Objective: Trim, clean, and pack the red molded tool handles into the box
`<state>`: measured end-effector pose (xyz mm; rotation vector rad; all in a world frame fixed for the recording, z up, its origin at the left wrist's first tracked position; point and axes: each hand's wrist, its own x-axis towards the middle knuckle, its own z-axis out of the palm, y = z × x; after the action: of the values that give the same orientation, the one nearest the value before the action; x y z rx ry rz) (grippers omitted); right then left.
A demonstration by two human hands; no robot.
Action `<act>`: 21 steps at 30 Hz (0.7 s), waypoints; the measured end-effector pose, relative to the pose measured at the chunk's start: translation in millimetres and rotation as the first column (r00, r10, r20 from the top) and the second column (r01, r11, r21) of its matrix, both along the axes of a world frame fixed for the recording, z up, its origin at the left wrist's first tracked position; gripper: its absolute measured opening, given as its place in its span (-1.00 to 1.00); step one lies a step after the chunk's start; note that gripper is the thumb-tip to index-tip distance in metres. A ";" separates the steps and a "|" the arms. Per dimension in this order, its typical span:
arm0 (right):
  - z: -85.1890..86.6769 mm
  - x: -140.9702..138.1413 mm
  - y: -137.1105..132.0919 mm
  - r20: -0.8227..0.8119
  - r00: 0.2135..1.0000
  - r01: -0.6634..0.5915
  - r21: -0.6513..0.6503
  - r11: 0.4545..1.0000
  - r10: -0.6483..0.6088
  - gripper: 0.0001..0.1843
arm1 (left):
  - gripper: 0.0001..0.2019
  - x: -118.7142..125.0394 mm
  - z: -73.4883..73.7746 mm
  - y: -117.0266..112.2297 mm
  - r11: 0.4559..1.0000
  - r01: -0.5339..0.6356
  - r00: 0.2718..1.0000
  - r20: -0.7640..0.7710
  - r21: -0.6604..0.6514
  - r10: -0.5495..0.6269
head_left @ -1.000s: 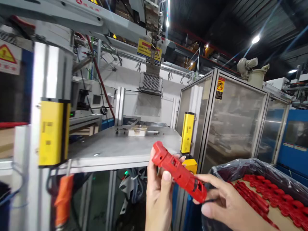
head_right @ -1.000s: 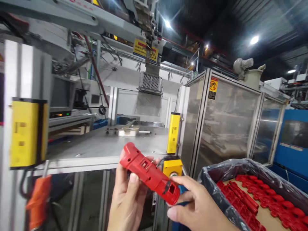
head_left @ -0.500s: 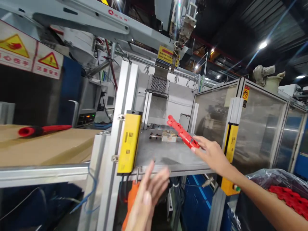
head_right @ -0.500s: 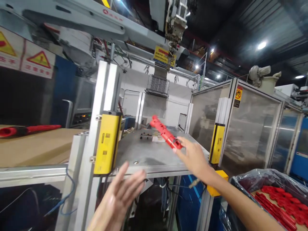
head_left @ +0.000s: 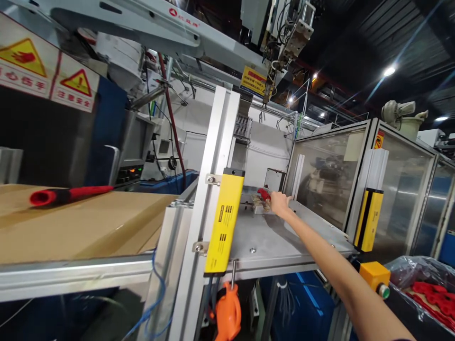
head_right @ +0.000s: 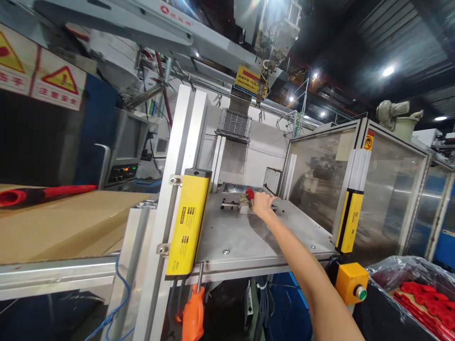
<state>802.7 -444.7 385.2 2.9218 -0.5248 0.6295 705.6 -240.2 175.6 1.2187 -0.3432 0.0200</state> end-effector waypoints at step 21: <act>-2.5 5.3 3.8 0.131 0.990 -0.066 0.163 0.984 0.044 -0.62 | -0.68 16.8 -21.2 -9.0 0.989 0.013 0.995 0.094 0.144 -0.027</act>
<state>808.0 -440.8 382.6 3.0773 -0.5359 0.8206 722.4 -249.2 154.4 1.3596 -0.4465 0.0368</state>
